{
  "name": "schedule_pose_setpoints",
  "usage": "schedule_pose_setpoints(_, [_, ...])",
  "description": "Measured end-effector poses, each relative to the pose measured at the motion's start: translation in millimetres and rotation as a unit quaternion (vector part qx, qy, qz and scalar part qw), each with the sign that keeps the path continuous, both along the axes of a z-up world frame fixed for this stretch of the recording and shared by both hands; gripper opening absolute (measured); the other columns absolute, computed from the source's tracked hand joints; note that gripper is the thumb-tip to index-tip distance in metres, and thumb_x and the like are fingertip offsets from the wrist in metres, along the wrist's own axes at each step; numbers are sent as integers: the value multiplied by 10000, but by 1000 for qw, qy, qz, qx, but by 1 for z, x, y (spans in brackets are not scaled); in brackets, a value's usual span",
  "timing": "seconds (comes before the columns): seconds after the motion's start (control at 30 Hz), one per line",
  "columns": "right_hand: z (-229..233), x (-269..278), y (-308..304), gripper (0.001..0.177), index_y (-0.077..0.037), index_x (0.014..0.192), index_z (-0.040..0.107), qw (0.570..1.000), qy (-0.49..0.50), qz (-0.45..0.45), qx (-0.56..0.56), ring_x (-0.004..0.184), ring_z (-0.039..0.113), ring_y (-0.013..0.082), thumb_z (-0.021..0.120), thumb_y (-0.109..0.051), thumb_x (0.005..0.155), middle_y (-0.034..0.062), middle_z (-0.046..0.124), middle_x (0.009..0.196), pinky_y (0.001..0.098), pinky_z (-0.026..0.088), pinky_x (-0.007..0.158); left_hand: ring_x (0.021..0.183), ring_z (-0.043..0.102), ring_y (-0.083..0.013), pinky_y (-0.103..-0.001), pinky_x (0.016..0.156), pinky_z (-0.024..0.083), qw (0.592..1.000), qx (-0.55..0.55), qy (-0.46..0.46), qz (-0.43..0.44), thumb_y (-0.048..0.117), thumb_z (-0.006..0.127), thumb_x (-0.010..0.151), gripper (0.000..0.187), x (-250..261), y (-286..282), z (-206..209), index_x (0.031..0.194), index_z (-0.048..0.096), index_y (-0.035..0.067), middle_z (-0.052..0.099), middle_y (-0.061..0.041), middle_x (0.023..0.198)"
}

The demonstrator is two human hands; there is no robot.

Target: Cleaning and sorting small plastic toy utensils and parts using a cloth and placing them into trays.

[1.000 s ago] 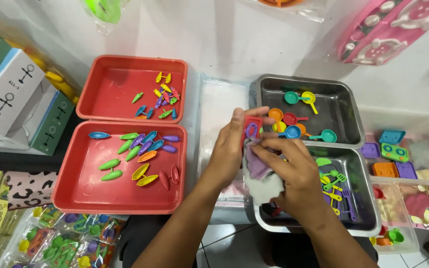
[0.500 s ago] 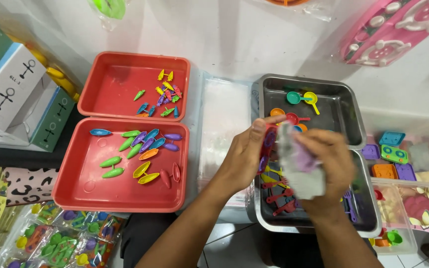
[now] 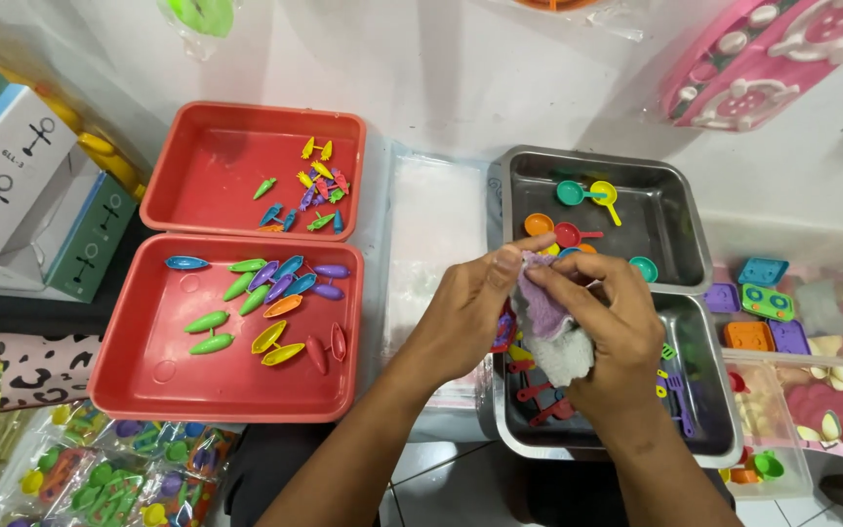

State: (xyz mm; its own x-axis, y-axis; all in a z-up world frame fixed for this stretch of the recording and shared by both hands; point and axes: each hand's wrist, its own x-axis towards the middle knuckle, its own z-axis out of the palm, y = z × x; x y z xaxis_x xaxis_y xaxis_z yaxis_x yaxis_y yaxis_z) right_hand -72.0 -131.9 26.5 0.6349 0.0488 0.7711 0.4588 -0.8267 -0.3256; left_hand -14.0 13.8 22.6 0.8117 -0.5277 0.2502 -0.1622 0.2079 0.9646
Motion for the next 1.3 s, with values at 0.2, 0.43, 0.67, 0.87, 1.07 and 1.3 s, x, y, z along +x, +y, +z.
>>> schedule_pose_setpoints(0.2, [-6,-3,-2,304,-53,1145,781,999,36,2,39,878,644,309,785,-114,847,115,673,1027,373,520,768,985,654,-198,-317,884,556,998,-26,21,51,440,320,1067,593,0,-9,-12,1386,610,32,670,-127,1022])
schedule_pose_setpoints(0.43, [2,-20,15,605,-37,1184,702,975,218,25,36,960,657,229,701,47,585,76,652,1127,310,511,796,1122,670,-238,-350,963,549,983,-142,77,85,484,260,1060,647,8,-10,-12,1409,514,2,644,-142,1181])
schedule_pose_setpoints(0.67, [10,-24,37,391,60,1163,701,989,134,34,46,895,645,222,684,-24,781,142,647,1091,292,500,751,1144,649,-245,-338,955,537,973,-202,109,0,498,268,1079,618,5,-17,-24,1402,482,16,589,-141,1144])
schedule_pose_setpoints(0.87, [4,-24,31,436,3,1172,734,990,131,59,7,923,625,229,779,-53,742,135,634,1109,323,521,806,1162,653,-241,-357,1006,548,959,-264,93,39,528,265,1076,649,8,-15,-23,1435,442,18,580,-122,1171])
schedule_pose_setpoints(1.07, [-1,-18,22,366,-101,1101,801,990,117,74,-17,839,573,174,785,-76,736,58,657,1038,288,477,693,1216,644,-306,-394,1074,547,908,-387,136,91,563,251,1061,687,13,-9,-17,1463,403,27,616,-139,1157])
schedule_pose_setpoints(1.3, [-7,-5,0,436,-18,1131,736,990,135,34,26,895,624,212,813,-15,702,120,651,1115,312,506,756,1162,656,-360,-418,977,586,859,-459,227,26,570,201,1085,703,12,-2,-9,1450,401,4,598,-195,1152])
